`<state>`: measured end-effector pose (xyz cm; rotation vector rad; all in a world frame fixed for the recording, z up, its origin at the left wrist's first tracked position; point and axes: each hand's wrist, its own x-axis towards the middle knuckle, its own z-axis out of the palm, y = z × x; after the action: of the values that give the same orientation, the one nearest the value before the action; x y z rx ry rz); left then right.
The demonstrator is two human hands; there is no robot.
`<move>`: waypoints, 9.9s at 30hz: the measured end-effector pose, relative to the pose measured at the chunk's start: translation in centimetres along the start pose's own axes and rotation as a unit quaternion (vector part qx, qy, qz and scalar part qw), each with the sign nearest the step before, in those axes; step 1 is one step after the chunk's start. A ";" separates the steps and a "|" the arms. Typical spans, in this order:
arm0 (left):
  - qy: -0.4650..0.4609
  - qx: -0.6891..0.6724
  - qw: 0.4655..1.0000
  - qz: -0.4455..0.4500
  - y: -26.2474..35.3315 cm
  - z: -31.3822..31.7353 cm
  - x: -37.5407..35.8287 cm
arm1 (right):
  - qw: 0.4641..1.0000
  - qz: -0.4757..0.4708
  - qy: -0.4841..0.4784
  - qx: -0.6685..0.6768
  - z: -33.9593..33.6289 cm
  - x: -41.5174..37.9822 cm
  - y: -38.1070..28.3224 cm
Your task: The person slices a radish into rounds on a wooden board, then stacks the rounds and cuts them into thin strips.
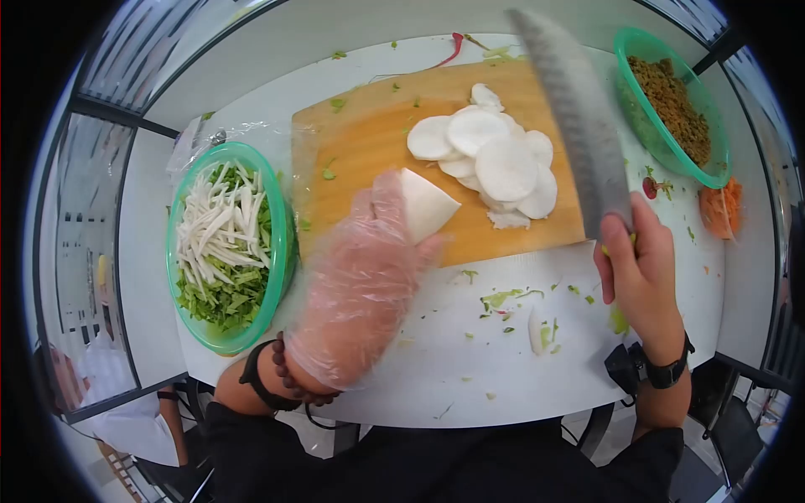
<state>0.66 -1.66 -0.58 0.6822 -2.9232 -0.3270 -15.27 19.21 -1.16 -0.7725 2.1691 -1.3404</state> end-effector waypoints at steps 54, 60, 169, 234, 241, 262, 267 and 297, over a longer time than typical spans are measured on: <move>-0.107 -0.336 0.928 -0.119 0.1 1.2 0.1 | 0.828 -0.194 -0.120 -0.512 4.3 -1.5 -6.2; -0.117 -0.498 0.835 -0.202 0.5 1.7 0.0 | 0.797 -0.176 -0.187 -0.547 3.9 -1.2 -6.9; -0.084 -0.118 0.989 -0.002 -0.6 0.4 0.0 | 0.832 -0.191 -0.147 -0.499 4.5 -2.9 -6.1; -0.098 -0.037 0.989 -0.099 1.9 0.2 0.6 | 0.868 -0.218 -0.155 -0.417 5.5 0.0 -3.5; -0.074 -0.009 0.994 -0.074 1.3 0.3 0.3 | 0.891 -0.135 -0.167 -0.400 5.2 0.5 -3.3; -0.092 -0.195 0.974 0.064 -0.9 -0.5 0.1 | 0.799 -0.339 0.007 -0.497 5.1 -3.3 -1.3; -0.113 -0.257 0.959 0.023 -1.3 -0.4 -0.1 | 0.778 -0.374 0.010 -0.504 5.5 -3.4 -0.6; -0.142 -0.747 0.554 -0.338 -1.0 1.9 -1.6 | 0.779 -0.252 -0.143 -0.557 4.0 -4.3 -5.4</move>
<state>2.20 -1.46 -2.74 1.2058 -1.1949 -2.5751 -8.34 17.57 2.52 -1.9266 2.4342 0.1257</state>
